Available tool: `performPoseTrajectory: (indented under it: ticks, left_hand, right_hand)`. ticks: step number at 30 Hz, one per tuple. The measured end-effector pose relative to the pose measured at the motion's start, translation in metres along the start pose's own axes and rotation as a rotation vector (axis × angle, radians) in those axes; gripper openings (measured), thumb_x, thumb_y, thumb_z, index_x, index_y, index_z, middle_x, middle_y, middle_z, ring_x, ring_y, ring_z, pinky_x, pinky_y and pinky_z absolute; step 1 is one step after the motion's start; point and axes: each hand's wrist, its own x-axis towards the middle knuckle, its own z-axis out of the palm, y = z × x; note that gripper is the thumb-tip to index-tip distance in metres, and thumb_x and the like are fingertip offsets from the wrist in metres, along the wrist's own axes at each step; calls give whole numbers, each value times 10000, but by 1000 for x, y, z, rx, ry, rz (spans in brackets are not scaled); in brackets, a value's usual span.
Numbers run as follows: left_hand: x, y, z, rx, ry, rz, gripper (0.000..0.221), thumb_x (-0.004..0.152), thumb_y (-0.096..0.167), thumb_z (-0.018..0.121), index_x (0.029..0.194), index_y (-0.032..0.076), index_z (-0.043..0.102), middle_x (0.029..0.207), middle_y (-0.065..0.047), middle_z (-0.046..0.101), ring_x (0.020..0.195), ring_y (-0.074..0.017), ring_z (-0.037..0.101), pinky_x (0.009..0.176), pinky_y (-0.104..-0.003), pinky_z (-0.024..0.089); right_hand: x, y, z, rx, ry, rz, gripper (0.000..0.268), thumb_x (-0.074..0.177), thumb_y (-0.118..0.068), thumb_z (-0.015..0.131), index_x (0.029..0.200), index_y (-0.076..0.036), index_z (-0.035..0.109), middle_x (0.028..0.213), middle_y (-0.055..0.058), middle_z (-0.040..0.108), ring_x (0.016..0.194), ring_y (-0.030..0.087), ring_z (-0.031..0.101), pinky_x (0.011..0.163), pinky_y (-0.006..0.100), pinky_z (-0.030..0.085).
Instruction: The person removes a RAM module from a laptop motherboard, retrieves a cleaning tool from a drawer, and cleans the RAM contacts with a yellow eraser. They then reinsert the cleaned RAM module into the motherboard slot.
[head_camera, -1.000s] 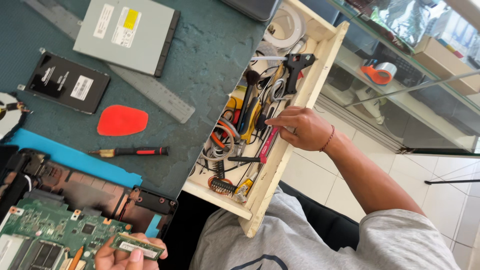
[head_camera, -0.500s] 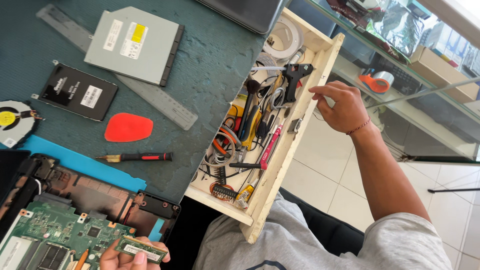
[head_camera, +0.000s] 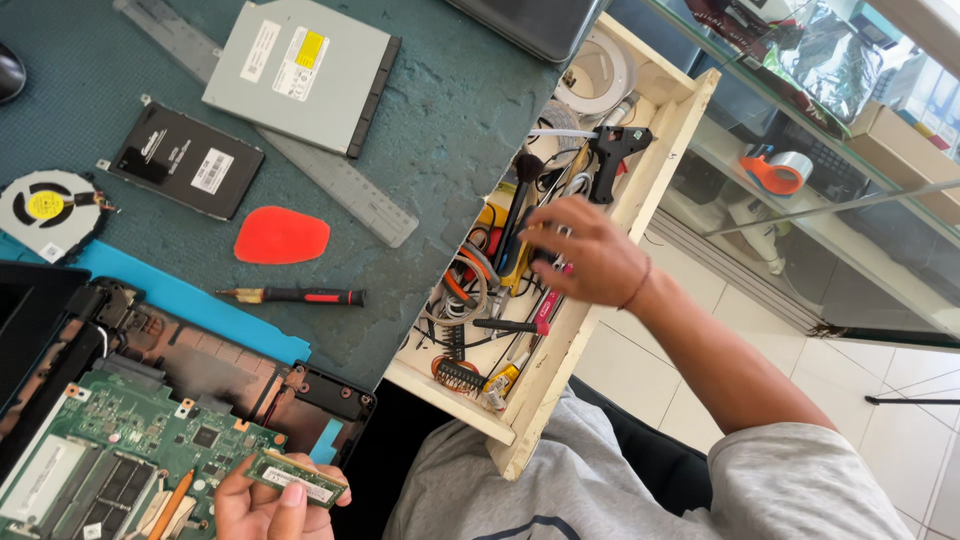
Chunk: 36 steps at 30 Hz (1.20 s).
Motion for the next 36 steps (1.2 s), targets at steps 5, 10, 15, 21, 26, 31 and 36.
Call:
performPoseTrajectory:
  ticks: [5, 10, 15, 21, 26, 31, 36]
  left_hand:
    - [-4, 4, 13, -28, -32, 64, 422, 918, 78, 628, 1318, 110, 494, 949, -234, 606, 644, -331, 584, 550, -430, 535]
    - [-8, 13, 28, -23, -32, 105, 427, 910, 64, 604, 1321, 59, 486, 974, -213, 642, 665, -296, 614, 563, -384, 559]
    - [-9, 19, 27, -19, -84, 71, 426, 922, 83, 629, 1330, 112, 506, 904, -186, 640, 679, -306, 653, 575, -359, 556]
    - [-12, 18, 26, -11, -54, 57, 423, 918, 59, 609, 1327, 66, 500, 956, -205, 662, 726, -322, 681, 568, -368, 579]
    - [-15, 23, 29, -25, -30, 71, 413, 920, 60, 618, 1318, 87, 511, 985, -187, 680, 733, -315, 681, 576, -377, 578]
    - [-21, 35, 35, -26, -44, 122, 403, 912, 49, 623, 1297, 86, 507, 964, -188, 663, 710, -303, 641, 598, -374, 557]
    - [-32, 38, 32, 29, 16, 143, 420, 930, 62, 620, 1333, 87, 505, 986, -153, 657, 741, -312, 633, 617, -394, 545]
  right_hand:
    - [13, -31, 19, -16, -111, -147, 384, 906, -267, 717, 1255, -113, 673, 1332, 186, 608, 1233, 346, 585, 1029, 487, 545]
    - [19, -37, 29, -81, -170, -109, 508, 908, -312, 692, 1373, -140, 582, 1273, 192, 568, 1164, 365, 547, 891, 494, 504]
    - [14, -42, 36, -113, -258, -79, 294, 880, -415, 730, 1122, -248, 754, 1346, 208, 468, 1275, 407, 465, 960, 526, 478]
    - [-7, -49, 17, -134, -418, 26, 273, 934, -506, 614, 1087, -322, 745, 1477, 203, 474, 1280, 389, 482, 1014, 559, 466]
    - [-34, -42, 10, -31, -489, 111, 275, 899, -368, 661, 1088, -206, 776, 1489, 215, 453, 1224, 376, 542, 978, 565, 510]
    - [-31, -46, 2, -4, -506, 111, 251, 889, -335, 669, 1048, -187, 794, 1448, 185, 489, 1170, 355, 570, 944, 530, 515]
    - [-14, -62, -14, -145, -329, 87, 359, 824, -249, 694, 1175, -177, 721, 1290, 151, 594, 1159, 312, 582, 974, 504, 540]
